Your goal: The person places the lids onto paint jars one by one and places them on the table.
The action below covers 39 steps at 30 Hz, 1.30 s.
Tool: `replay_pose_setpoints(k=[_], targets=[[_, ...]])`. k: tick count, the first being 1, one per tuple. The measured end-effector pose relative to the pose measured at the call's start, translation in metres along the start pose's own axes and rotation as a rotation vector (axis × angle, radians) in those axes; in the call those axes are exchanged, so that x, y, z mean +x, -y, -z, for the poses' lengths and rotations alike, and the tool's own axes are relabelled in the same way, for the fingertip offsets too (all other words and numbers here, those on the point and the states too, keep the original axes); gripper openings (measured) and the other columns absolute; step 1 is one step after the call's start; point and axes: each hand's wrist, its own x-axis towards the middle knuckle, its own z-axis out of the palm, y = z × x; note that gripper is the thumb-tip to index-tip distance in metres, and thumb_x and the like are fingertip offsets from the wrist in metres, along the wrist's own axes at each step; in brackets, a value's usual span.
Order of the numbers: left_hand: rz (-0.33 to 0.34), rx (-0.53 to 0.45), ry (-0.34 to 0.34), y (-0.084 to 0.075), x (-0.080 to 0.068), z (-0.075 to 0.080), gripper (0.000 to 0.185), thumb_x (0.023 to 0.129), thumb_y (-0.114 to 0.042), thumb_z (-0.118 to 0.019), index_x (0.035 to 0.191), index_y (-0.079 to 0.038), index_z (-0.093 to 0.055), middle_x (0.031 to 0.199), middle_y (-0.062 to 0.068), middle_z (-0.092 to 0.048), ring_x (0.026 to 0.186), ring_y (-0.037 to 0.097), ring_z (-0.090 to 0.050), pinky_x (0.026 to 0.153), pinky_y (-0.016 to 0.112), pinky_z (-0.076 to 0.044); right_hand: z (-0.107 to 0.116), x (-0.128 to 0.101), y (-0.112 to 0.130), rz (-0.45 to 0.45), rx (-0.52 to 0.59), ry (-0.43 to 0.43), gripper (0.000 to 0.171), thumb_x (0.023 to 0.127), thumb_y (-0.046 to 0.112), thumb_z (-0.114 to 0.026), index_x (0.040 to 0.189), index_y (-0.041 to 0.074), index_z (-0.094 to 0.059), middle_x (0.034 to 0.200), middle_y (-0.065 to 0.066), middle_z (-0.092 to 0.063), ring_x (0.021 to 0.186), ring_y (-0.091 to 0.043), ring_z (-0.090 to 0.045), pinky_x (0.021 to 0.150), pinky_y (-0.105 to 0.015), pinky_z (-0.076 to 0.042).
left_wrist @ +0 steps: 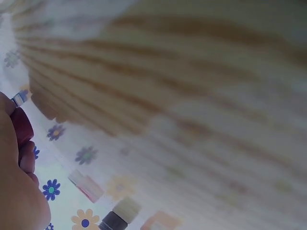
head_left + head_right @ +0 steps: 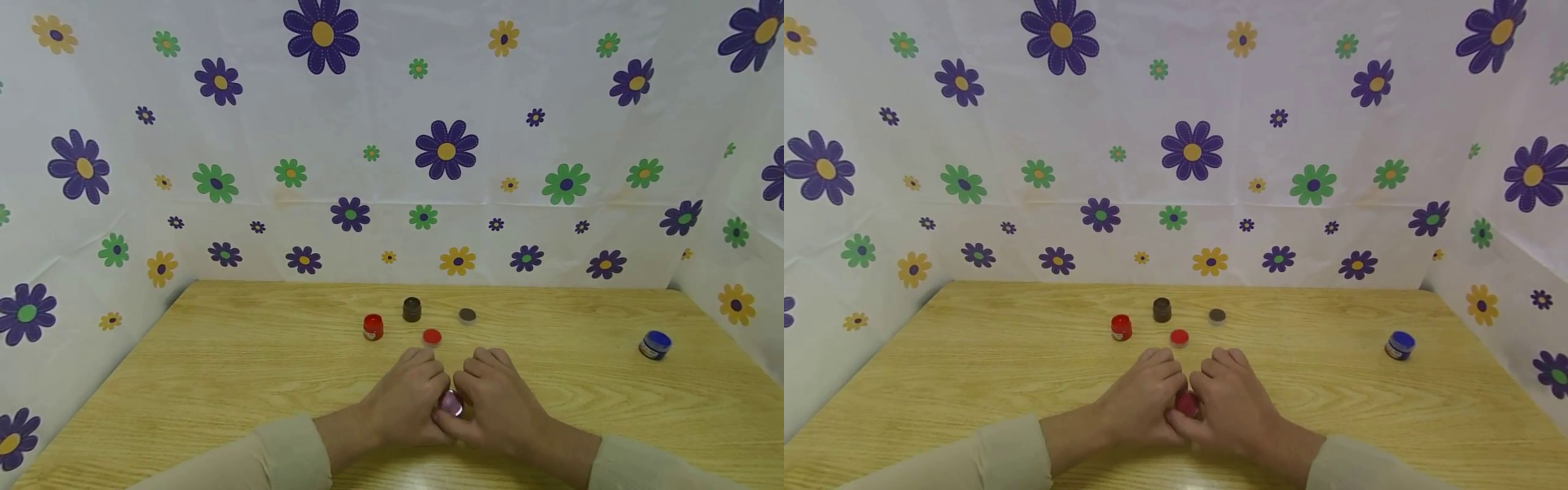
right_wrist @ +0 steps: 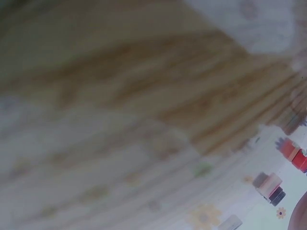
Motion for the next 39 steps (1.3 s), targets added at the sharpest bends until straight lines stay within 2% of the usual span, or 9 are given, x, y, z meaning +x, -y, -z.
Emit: replay_pose_setpoints(k=[8,15,22,25,29,39], targets=[[0.074,-0.019,0.094,0.0035,0.0004,0.0052,0.036,0.070,-0.048,-0.077,0.080,-0.018,-0.061,0.078,-0.009,-0.056,0.082,0.009,-0.043,0.080,0.025,-0.039,0.0024,0.0005,0.0009,-0.031,-0.011,0.085,0.038,0.079,0.050,-0.073,0.069,0.023,-0.048,0.070,0.016,-0.036,0.074,-0.007,-0.034,0.081,-0.032,-0.037],[0.099,-0.035,0.085,0.0052,-0.0002,0.0052,0.037,0.072,-0.049,-0.077,0.083,-0.017,-0.062,0.081,-0.009,-0.057,0.087,0.009,-0.045,0.083,0.027,-0.040,0.0025,0.0004,0.0017,-0.049,0.001,0.096,0.025,0.077,0.042,-0.071,0.082,0.023,-0.055,0.078,0.014,-0.045,0.080,-0.007,-0.039,0.082,-0.032,-0.037],[0.108,-0.014,0.084,0.0052,-0.0007,0.0051,0.036,0.074,-0.046,-0.074,0.088,-0.015,-0.062,0.082,-0.008,-0.058,0.087,0.011,-0.045,0.084,0.029,-0.040,0.0016,0.0002,0.0021,-0.028,0.021,0.089,0.032,0.076,0.036,-0.070,0.103,0.021,-0.062,0.086,0.010,-0.053,0.087,-0.008,-0.042,0.085,-0.033,-0.036],[0.113,-0.003,0.095,0.0051,-0.0011,0.0057,0.036,0.075,-0.046,-0.072,0.090,-0.015,-0.063,0.083,-0.007,-0.058,0.089,0.012,-0.045,0.085,0.029,-0.040,0.0011,-0.0001,0.0023,-0.016,0.023,0.091,0.034,0.077,0.035,-0.070,0.107,0.021,-0.064,0.088,0.010,-0.054,0.087,-0.008,-0.041,0.084,-0.033,-0.035],[0.121,-0.001,0.101,0.0053,-0.0013,0.0062,0.036,0.074,-0.046,-0.072,0.089,-0.015,-0.062,0.082,-0.007,-0.057,0.088,0.012,-0.045,0.085,0.029,-0.040,0.0009,-0.0004,0.0019,-0.006,0.018,0.086,0.034,0.078,0.035,-0.070,0.108,0.022,-0.064,0.088,0.011,-0.054,0.087,-0.008,-0.041,0.083,-0.032,-0.033],[0.115,0.001,0.090,0.0050,-0.0011,0.0058,0.035,0.074,-0.048,-0.073,0.084,-0.016,-0.060,0.079,-0.008,-0.055,0.085,0.011,-0.043,0.082,0.028,-0.037,-0.0001,0.0001,0.0009,0.017,0.015,0.060,0.031,0.075,0.036,-0.071,0.099,0.021,-0.061,0.087,0.010,-0.054,0.086,-0.008,-0.041,0.082,-0.032,-0.033]])
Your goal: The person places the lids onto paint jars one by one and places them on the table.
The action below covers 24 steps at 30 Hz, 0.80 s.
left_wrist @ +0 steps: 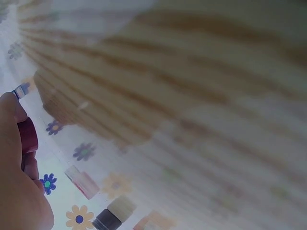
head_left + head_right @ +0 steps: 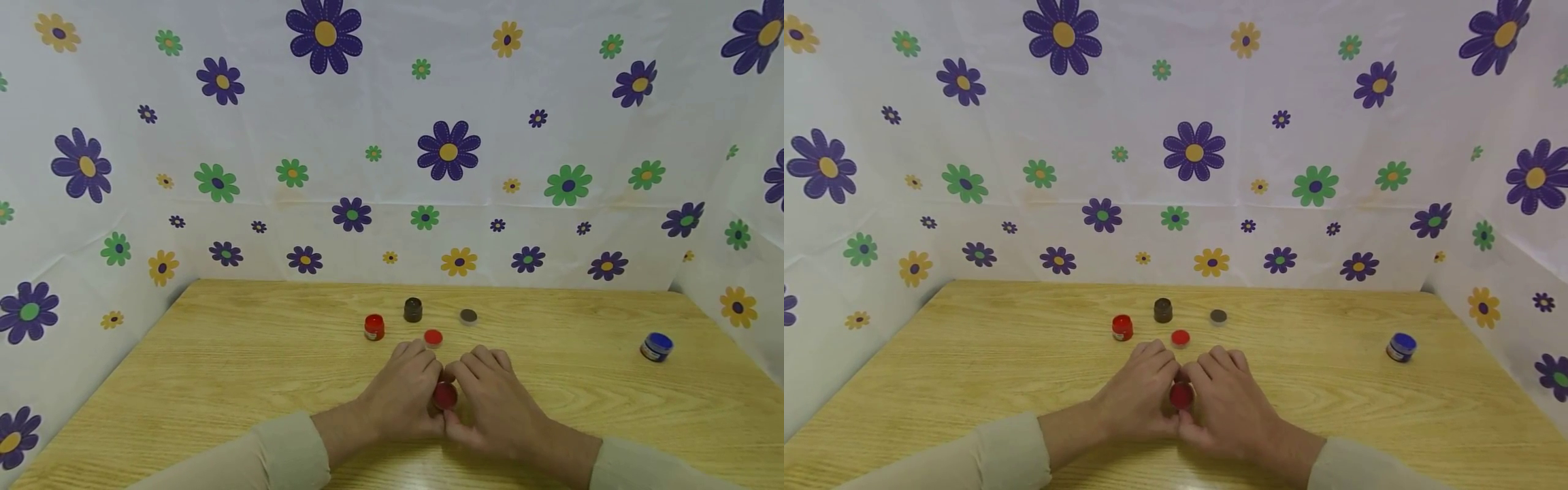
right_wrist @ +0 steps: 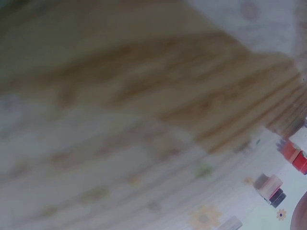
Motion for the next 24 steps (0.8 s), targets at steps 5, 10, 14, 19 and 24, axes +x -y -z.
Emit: replay_pose_setpoints(k=[5,10,14,19,24], targets=[[-0.002,-0.003,-0.002,-0.0003,0.0001,0.0001,0.035,0.074,-0.048,-0.073,0.084,-0.016,-0.061,0.078,-0.009,-0.055,0.085,0.010,-0.043,0.082,0.027,-0.037,-0.0001,0.0000,-0.0003,-0.004,-0.009,-0.008,0.031,0.073,0.037,-0.072,0.095,0.020,-0.058,0.085,0.011,-0.053,0.084,-0.008,-0.041,0.081,-0.032,-0.033],[-0.008,-0.004,-0.014,-0.0008,0.0006,-0.0006,0.035,0.073,-0.049,-0.074,0.081,-0.017,-0.060,0.077,-0.009,-0.054,0.083,0.010,-0.043,0.081,0.027,-0.037,-0.0004,0.0001,-0.0005,-0.013,-0.008,-0.009,0.031,0.072,0.039,-0.072,0.092,0.021,-0.057,0.083,0.011,-0.052,0.083,-0.008,-0.041,0.081,-0.031,-0.033],[-0.011,-0.004,-0.017,-0.0007,0.0006,-0.0015,0.034,0.073,-0.048,-0.074,0.080,-0.018,-0.060,0.076,-0.009,-0.053,0.082,0.010,-0.043,0.080,0.027,-0.037,-0.0001,0.0002,-0.0001,-0.027,-0.007,0.005,0.031,0.072,0.040,-0.073,0.091,0.021,-0.057,0.082,0.011,-0.052,0.084,-0.008,-0.041,0.081,-0.032,-0.033],[-0.015,0.001,-0.019,0.0000,0.0005,-0.0021,0.034,0.073,-0.049,-0.074,0.079,-0.018,-0.059,0.075,-0.009,-0.052,0.082,0.010,-0.043,0.080,0.027,-0.037,0.0001,0.0005,0.0006,-0.043,-0.011,0.020,0.032,0.073,0.042,-0.073,0.091,0.021,-0.056,0.082,0.011,-0.050,0.084,-0.007,-0.041,0.081,-0.032,-0.033],[-0.022,0.005,-0.030,0.0001,0.0003,-0.0016,0.034,0.072,-0.049,-0.074,0.076,-0.019,-0.059,0.073,-0.010,-0.052,0.081,0.009,-0.043,0.080,0.027,-0.037,0.0003,0.0003,0.0007,-0.047,-0.014,0.015,0.033,0.072,0.042,-0.074,0.089,0.022,-0.055,0.082,0.011,-0.050,0.084,-0.007,-0.041,0.082,-0.031,-0.034]])
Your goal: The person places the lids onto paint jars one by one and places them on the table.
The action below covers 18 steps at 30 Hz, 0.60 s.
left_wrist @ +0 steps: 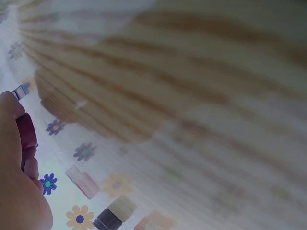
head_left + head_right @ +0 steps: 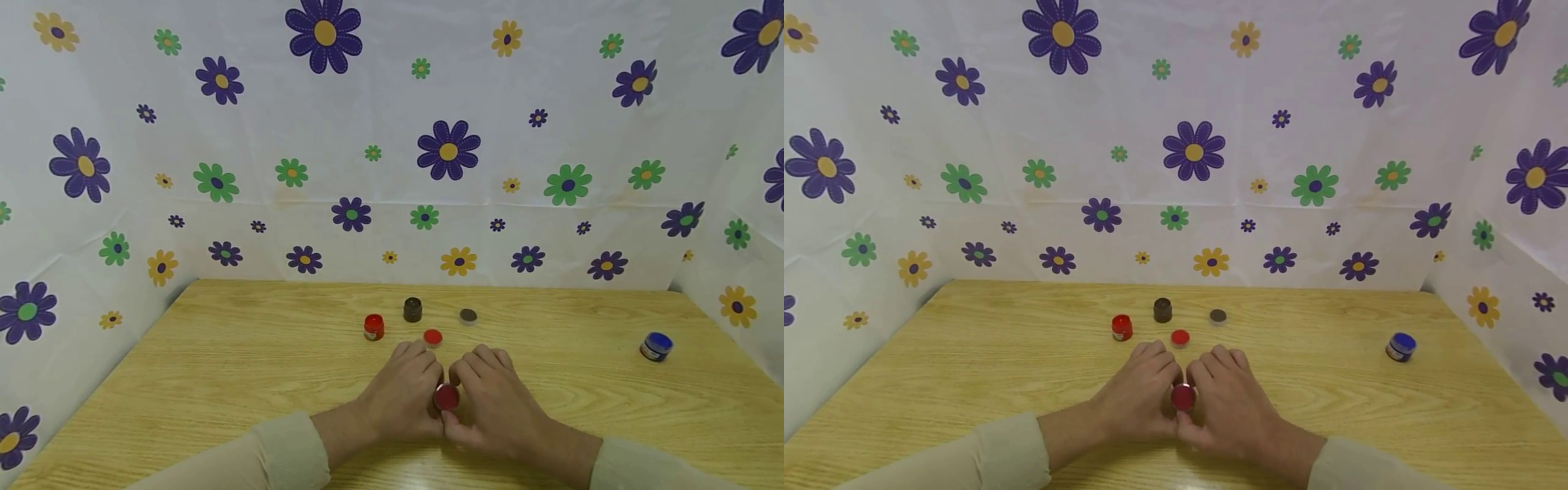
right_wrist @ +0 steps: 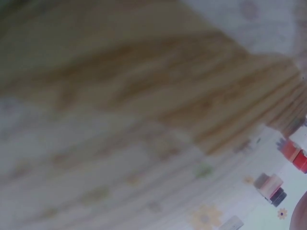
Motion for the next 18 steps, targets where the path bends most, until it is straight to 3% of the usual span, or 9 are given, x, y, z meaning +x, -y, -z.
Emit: replay_pose_setpoints(k=[18], targets=[[-0.040,-0.002,-0.037,0.0002,0.0006,-0.0008,0.039,0.072,-0.053,-0.077,0.073,-0.018,-0.060,0.071,-0.010,-0.054,0.079,0.009,-0.043,0.079,0.025,-0.036,0.0004,-0.0002,0.0003,-0.015,0.001,0.012,0.032,0.074,0.044,-0.074,0.082,0.022,-0.052,0.078,0.015,-0.042,0.082,-0.006,-0.038,0.081,-0.029,-0.034]])
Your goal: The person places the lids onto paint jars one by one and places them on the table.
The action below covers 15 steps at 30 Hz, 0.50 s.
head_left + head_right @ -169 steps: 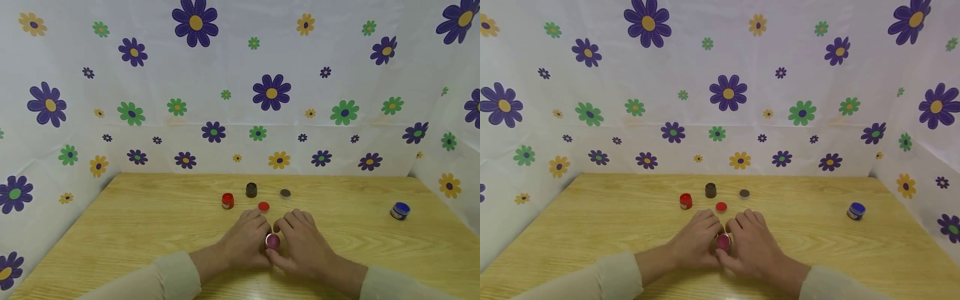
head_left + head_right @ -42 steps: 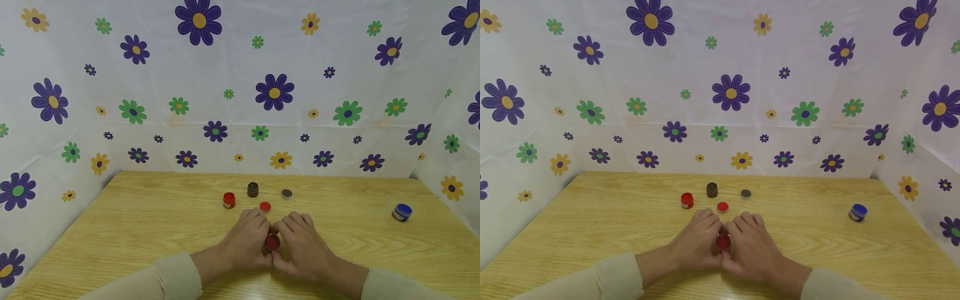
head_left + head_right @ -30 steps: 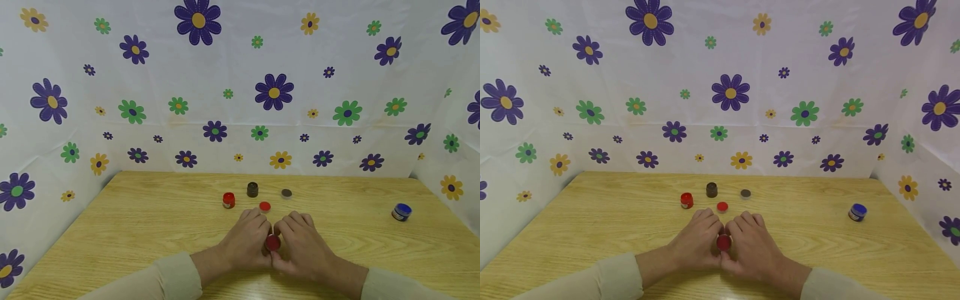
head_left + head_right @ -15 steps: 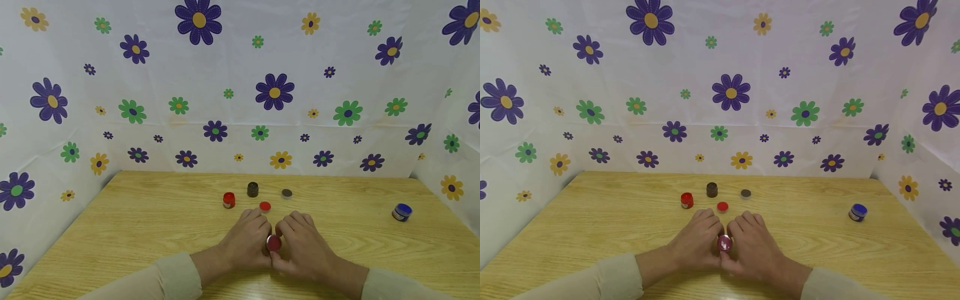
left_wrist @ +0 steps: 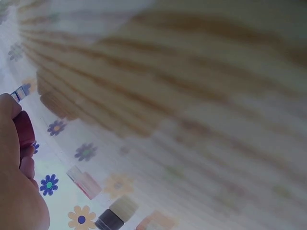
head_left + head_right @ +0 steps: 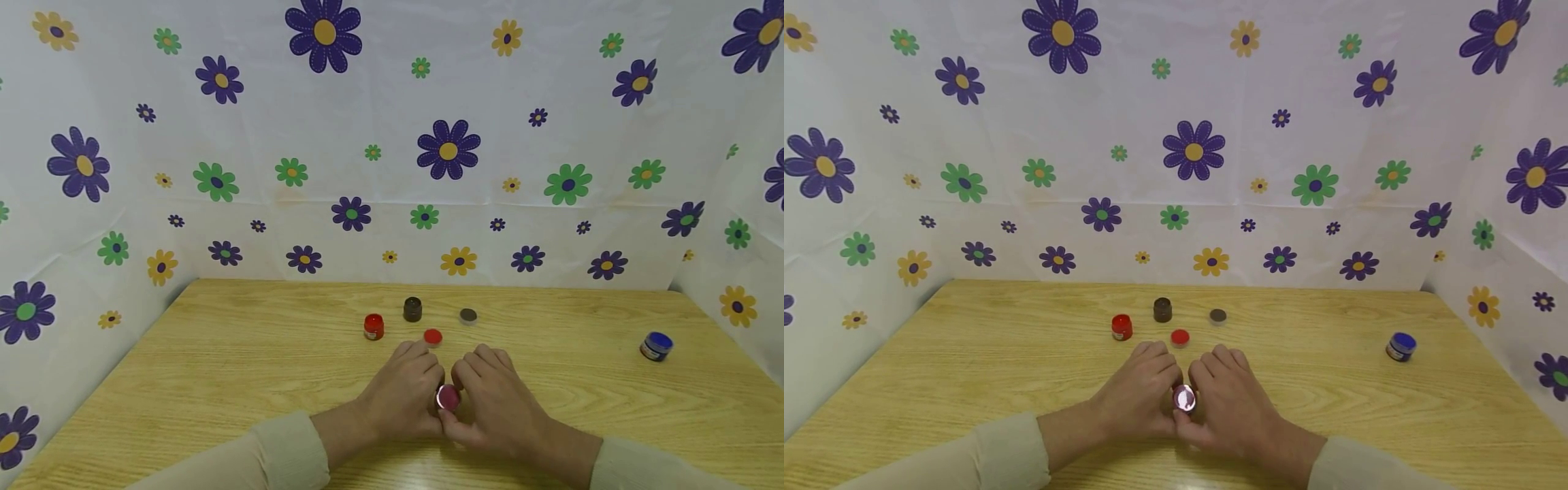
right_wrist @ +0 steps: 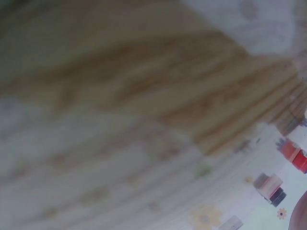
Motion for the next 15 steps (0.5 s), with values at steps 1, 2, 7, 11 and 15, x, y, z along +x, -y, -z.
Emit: replay_pose_setpoints(k=[1,2,7,11,15], targets=[[-0.006,0.001,-0.008,0.0001,0.0000,-0.0002,0.038,0.072,-0.053,-0.077,0.073,-0.018,-0.060,0.071,-0.010,-0.055,0.078,0.009,-0.043,0.079,0.025,-0.036,0.0001,0.0000,0.0001,0.000,-0.003,0.002,0.032,0.074,0.044,-0.074,0.082,0.022,-0.052,0.077,0.015,-0.041,0.082,-0.006,-0.037,0.081,-0.029,-0.034],[-0.013,0.002,-0.016,0.0001,0.0000,-0.0002,0.038,0.073,-0.052,-0.077,0.073,-0.018,-0.061,0.071,-0.010,-0.055,0.078,0.009,-0.043,0.078,0.024,-0.036,0.0000,-0.0001,0.0001,0.001,-0.006,0.004,0.032,0.074,0.044,-0.074,0.081,0.022,-0.052,0.077,0.015,-0.041,0.081,-0.006,-0.036,0.081,-0.029,-0.034],[-0.047,-0.018,-0.048,0.0006,-0.0005,-0.0011,0.035,0.073,-0.048,-0.078,0.073,-0.018,-0.060,0.070,-0.010,-0.053,0.078,0.009,-0.044,0.081,0.025,-0.039,-0.0004,0.0000,0.0002,0.006,-0.010,0.006,0.034,0.074,0.045,-0.074,0.078,0.022,-0.049,0.073,0.015,-0.036,0.078,-0.006,-0.033,0.079,-0.029,-0.032],[-0.073,-0.040,-0.060,0.0001,0.0000,-0.0022,0.034,0.073,-0.047,-0.079,0.073,-0.018,-0.061,0.069,-0.011,-0.050,0.076,0.009,-0.042,0.081,0.025,-0.039,-0.0011,-0.0002,0.0002,0.014,-0.001,-0.001,0.034,0.074,0.046,-0.073,0.073,0.024,-0.047,0.068,0.016,-0.032,0.074,-0.005,-0.030,0.078,-0.029,-0.031],[-0.088,-0.039,-0.054,-0.0013,0.0003,-0.0022,0.035,0.072,-0.050,-0.079,0.072,-0.019,-0.062,0.069,-0.011,-0.049,0.074,0.008,-0.039,0.079,0.025,-0.038,-0.0011,-0.0001,0.0009,0.014,0.002,-0.008,0.036,0.076,0.046,-0.074,0.067,0.025,-0.045,0.063,0.018,-0.030,0.070,-0.005,-0.028,0.077,-0.027,-0.029]])
